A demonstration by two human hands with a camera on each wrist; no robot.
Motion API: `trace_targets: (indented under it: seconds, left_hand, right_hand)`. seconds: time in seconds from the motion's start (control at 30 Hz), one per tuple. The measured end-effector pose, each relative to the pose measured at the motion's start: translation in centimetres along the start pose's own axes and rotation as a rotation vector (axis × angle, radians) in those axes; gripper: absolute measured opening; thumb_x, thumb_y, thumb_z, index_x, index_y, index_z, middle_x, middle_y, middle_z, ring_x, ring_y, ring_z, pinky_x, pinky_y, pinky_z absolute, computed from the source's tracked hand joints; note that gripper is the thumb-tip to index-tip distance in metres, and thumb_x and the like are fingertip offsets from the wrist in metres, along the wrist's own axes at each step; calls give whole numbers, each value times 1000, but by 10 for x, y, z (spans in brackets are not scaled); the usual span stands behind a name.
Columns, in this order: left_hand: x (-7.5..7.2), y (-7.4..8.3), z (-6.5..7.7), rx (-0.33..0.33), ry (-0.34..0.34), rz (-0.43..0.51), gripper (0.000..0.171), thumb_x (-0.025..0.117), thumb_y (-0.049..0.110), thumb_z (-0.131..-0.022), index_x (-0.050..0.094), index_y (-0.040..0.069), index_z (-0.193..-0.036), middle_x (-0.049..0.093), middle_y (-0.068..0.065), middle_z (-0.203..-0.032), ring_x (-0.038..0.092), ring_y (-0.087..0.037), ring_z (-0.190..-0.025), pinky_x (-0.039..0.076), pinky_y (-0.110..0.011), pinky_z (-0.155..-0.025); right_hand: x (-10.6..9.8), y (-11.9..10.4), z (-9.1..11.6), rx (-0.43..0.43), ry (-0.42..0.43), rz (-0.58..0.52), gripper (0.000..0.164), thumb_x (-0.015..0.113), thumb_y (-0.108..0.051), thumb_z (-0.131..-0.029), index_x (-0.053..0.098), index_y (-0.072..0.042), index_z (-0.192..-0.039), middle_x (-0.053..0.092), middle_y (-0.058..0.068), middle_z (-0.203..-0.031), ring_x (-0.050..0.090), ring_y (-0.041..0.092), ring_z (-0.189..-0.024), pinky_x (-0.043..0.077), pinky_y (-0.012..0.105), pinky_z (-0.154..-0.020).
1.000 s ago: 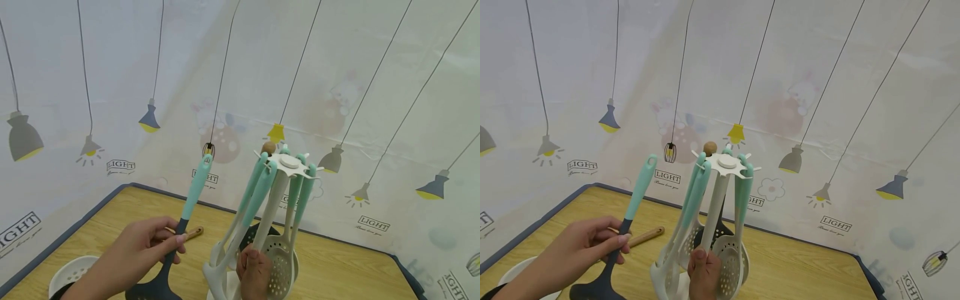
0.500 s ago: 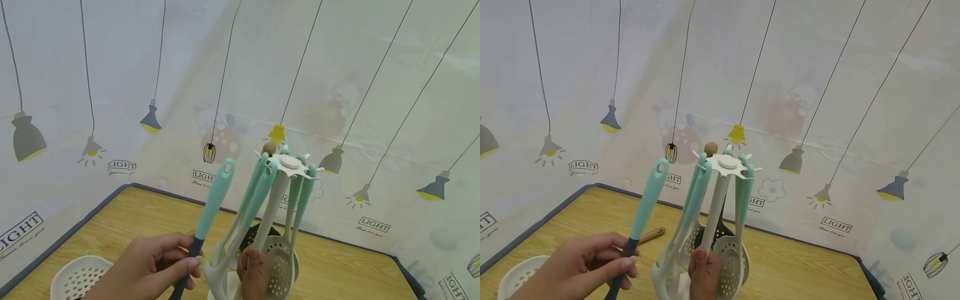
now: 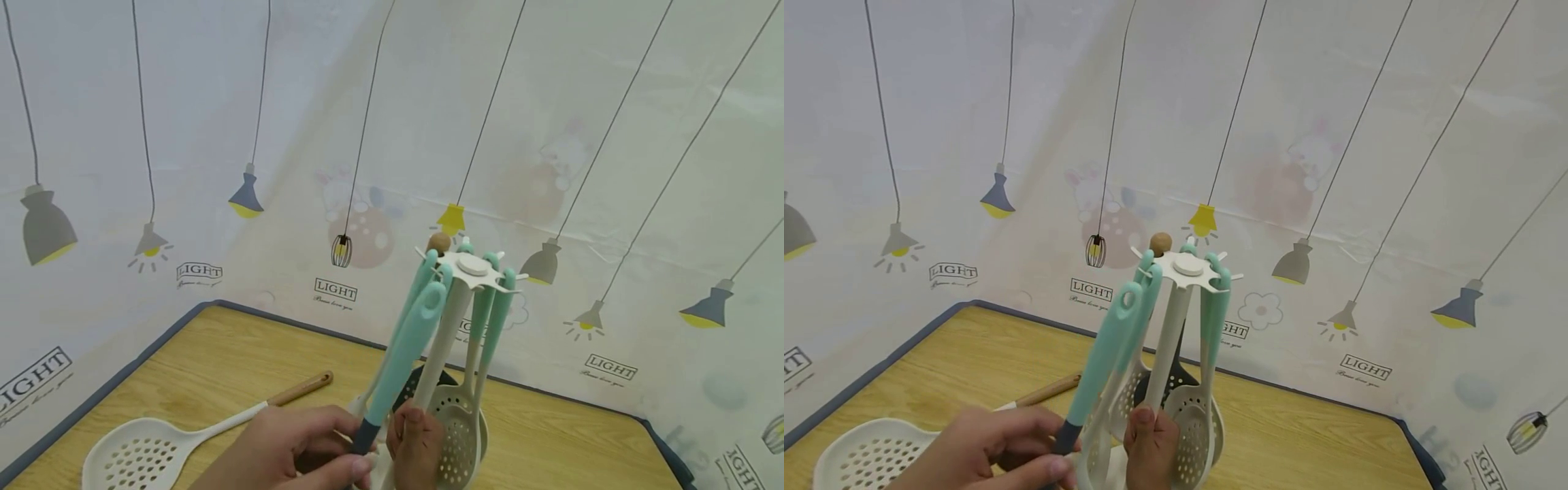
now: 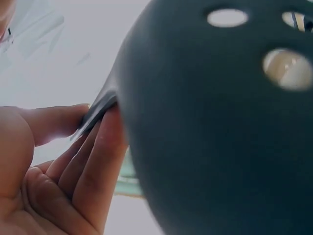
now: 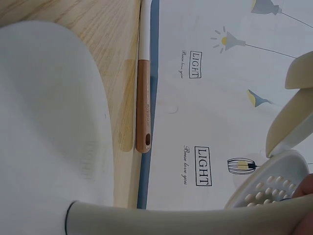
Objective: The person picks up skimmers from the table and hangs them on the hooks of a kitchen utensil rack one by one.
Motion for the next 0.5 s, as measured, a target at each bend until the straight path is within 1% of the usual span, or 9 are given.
trace_targets:
  seconds: [0.1,0.13,0.17,0.23,0.33,0.43,0.5]
  left_hand:
    - [11,0,-6,71,-8,-25,15,63,6,-99,66,0,-112,79,-12,-90,72,2,-79,61,-24,-62]
    - [15,1,-8,86,-10,-30,14,63,6,-99,66,1,-112,79,-12,-91,72,2,-81,60,-23,-61]
    - [18,1,-9,101,-14,-35,14,64,6,-99,67,1,-111,79,-12,-92,73,2,-82,60,-22,-62]
    - [23,2,-12,119,-27,-26,13,63,7,-99,66,2,-111,79,-12,-94,73,0,-85,60,-21,-63]
    - [26,4,-14,100,-34,-4,12,62,8,-100,66,3,-111,79,-12,-95,74,0,-87,60,-21,-65]
    - [28,7,-16,99,-30,7,12,62,8,-101,65,3,-111,80,-12,-95,74,0,-87,61,-22,-66]
    - [29,9,-18,101,-27,7,12,62,9,-101,65,4,-111,80,-11,-95,74,0,-86,61,-22,-66]
  right_hand:
    - [-1,2,0,-53,9,-10,63,36,-34,-110,35,8,-64,31,8,-49,27,7,-42,27,24,-35]
    - [-1,2,0,-74,9,-7,59,38,-29,-110,37,8,-64,33,8,-50,28,9,-42,28,25,-36]
    - [-2,3,-1,-83,13,10,56,40,-25,-110,39,6,-64,35,7,-50,31,8,-42,30,25,-38]
    - [-3,4,-3,-116,19,49,46,40,-11,-109,42,3,-65,39,9,-52,36,10,-44,34,27,-41]
    - [-5,7,-6,-167,-1,100,38,40,5,-103,43,-1,-66,38,10,-52,37,9,-45,34,25,-42]
    - [-6,8,-7,-181,14,172,37,39,6,-101,45,-2,-66,39,10,-53,37,5,-47,35,23,-44]
    - [-6,7,-7,-145,34,232,36,41,4,-101,47,-1,-66,41,6,-54,37,2,-49,35,23,-45]
Point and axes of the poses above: each hand's wrist, its own z-axis away from the middle knuckle, its own x-axis out of the palm, y = z × x, the point moved 1 cm from there along -z, towards the middle knuckle
